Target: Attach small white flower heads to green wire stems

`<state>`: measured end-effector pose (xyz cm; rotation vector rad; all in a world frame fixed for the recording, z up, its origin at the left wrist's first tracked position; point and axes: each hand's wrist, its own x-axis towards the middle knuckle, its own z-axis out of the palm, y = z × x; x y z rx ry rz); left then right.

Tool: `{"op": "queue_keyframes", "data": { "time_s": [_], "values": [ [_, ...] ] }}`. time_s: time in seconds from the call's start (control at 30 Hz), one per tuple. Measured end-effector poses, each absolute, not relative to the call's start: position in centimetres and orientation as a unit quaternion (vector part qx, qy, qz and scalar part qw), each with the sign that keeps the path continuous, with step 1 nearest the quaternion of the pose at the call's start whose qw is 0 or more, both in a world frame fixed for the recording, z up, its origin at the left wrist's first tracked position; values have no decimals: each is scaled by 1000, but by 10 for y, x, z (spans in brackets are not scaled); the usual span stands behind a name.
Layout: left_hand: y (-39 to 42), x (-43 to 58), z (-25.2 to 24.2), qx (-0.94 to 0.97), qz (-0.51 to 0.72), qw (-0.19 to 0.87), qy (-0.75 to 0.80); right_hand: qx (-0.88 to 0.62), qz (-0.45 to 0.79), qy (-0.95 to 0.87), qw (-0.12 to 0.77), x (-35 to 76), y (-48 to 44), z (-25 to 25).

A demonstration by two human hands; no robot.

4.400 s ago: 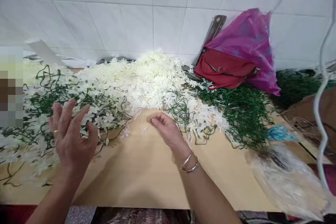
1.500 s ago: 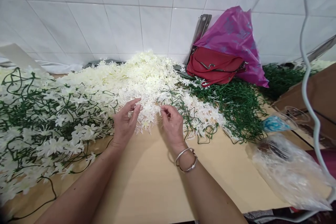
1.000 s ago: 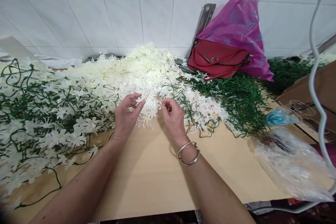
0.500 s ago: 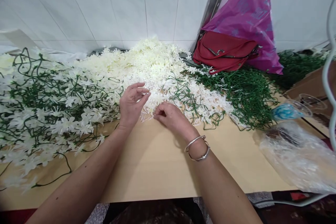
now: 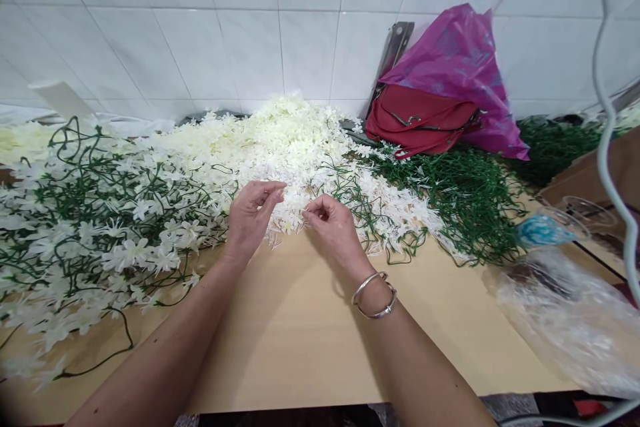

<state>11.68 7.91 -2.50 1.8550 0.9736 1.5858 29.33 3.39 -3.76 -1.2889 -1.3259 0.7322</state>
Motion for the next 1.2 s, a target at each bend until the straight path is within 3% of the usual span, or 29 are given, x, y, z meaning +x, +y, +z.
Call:
{"op": "queue_keyframes", "data": {
  "time_s": [0.37, 0.5, 0.7, 0.8, 0.97, 1.2],
  "values": [
    [84, 116, -26, 628, 584, 353, 374, -508, 357, -472, 626, 291, 37, -32],
    [78, 116, -11, 661, 571, 297, 385, -486, 377, -453, 645, 288, 34, -24],
    [38, 98, -7, 752, 458, 230, 415, -467, 432, -434, 638, 268, 19, -17],
    [13, 82, -18, 718, 435, 305, 449, -453, 475, -514, 552, 265, 11, -16],
    [-9, 65, -29, 542, 505, 509, 439, -503, 303, -632, 506, 275, 0, -11],
    [-14, 62, -37, 498, 520, 579, 381, -421, 455, -545, 564, 257, -23, -13]
  ]
}}
